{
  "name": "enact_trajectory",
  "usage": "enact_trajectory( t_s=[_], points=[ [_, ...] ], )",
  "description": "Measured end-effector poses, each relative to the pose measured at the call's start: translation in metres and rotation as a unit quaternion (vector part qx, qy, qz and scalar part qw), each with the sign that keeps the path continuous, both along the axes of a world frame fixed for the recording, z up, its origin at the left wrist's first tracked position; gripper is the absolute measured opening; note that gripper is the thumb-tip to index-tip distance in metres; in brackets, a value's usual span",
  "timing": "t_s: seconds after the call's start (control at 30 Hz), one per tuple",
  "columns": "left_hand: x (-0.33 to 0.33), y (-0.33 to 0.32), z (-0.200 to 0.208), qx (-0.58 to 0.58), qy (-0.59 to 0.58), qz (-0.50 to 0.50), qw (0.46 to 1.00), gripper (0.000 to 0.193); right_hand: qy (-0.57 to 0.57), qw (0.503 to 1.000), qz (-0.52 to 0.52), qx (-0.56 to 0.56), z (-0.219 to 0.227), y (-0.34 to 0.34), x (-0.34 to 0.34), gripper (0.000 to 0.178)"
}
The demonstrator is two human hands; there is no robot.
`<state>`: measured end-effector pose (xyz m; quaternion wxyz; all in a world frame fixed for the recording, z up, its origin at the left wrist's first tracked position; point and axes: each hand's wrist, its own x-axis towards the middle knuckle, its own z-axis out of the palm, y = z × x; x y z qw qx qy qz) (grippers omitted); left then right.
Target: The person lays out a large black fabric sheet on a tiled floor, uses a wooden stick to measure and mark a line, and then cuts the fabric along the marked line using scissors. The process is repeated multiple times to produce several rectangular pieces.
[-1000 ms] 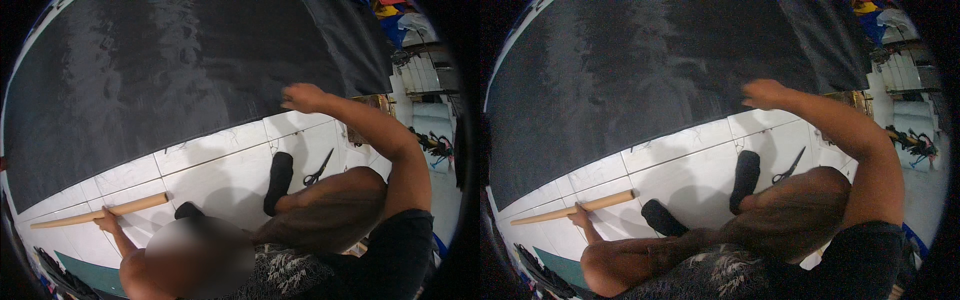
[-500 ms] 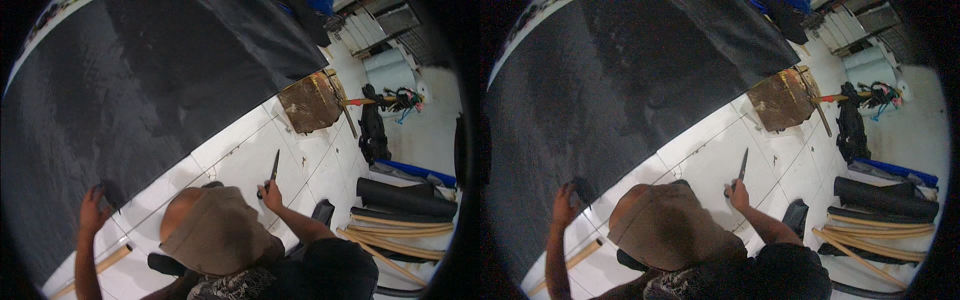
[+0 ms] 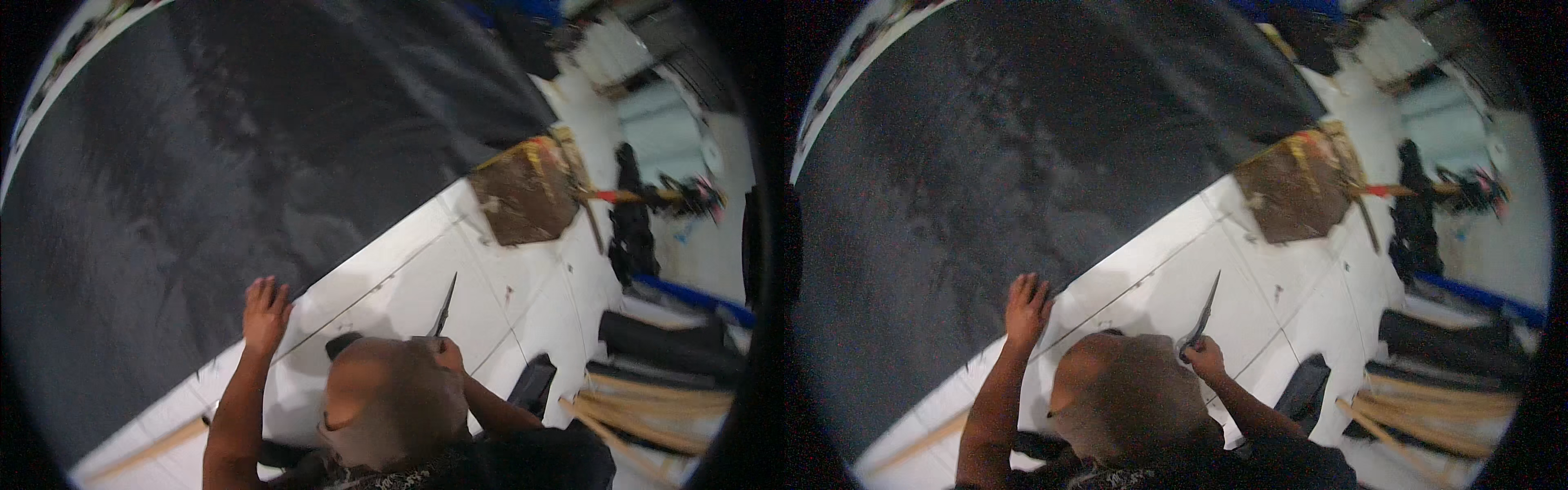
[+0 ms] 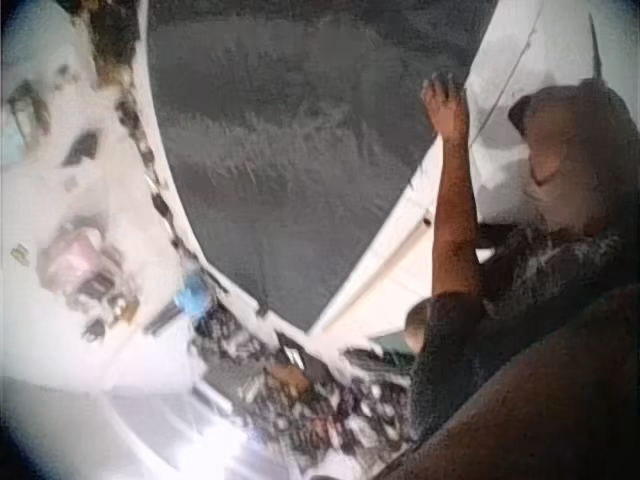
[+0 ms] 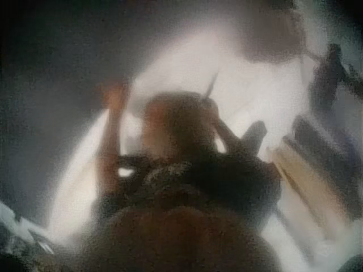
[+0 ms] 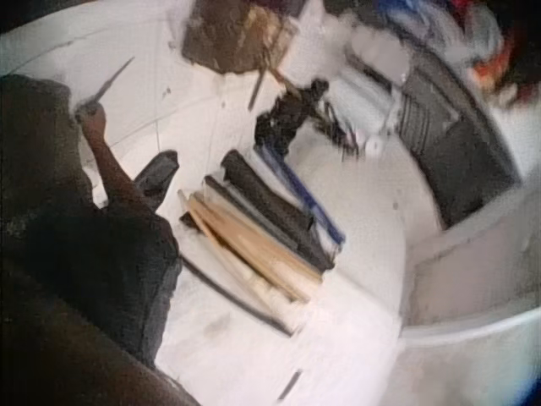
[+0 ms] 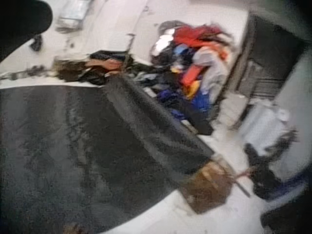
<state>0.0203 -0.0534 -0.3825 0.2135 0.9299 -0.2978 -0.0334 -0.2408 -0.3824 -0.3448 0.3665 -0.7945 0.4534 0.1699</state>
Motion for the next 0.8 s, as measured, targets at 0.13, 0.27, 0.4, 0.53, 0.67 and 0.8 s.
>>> enact_trajectory(
  t_s=[0.13, 0.27, 0.4, 0.53, 0.67, 0.8],
  points=[
    [-0.002, -0.017, 0.0, -0.003, -0.054, -0.036, 0.998, 0.028, -0.208, 0.952, -0.086, 0.207, -0.088, 0.012, -0.022, 0.034],
    [-0.009, -0.011, -0.007, -0.01, -0.03, 0.018, 0.999, 0.029, -0.047, 0.97, 0.017, 0.237, -0.004, 0.074, 0.07, 0.03],
    [-0.013, -0.024, -0.005, 0.009, -0.015, 0.049, 0.999, 0.027, 0.044, 0.973, 0.123, 0.19, 0.013, 0.091, 0.094, 0.035],
    [-0.009, -0.037, 0.002, 0.015, -0.012, 0.072, 0.997, 0.026, 0.026, 0.968, 0.129, 0.212, 0.024, 0.094, 0.099, 0.038],
    [-0.007, -0.046, 0.003, 0.03, -0.011, 0.08, 0.996, 0.029, 0.021, 0.962, 0.122, 0.245, 0.031, 0.097, 0.113, 0.041],
    [-0.005, -0.047, 0.002, 0.008, -0.038, 0.062, 0.997, 0.029, 0.047, 0.93, 0.108, 0.349, 0.029, 0.092, 0.132, 0.048]
  ],
)
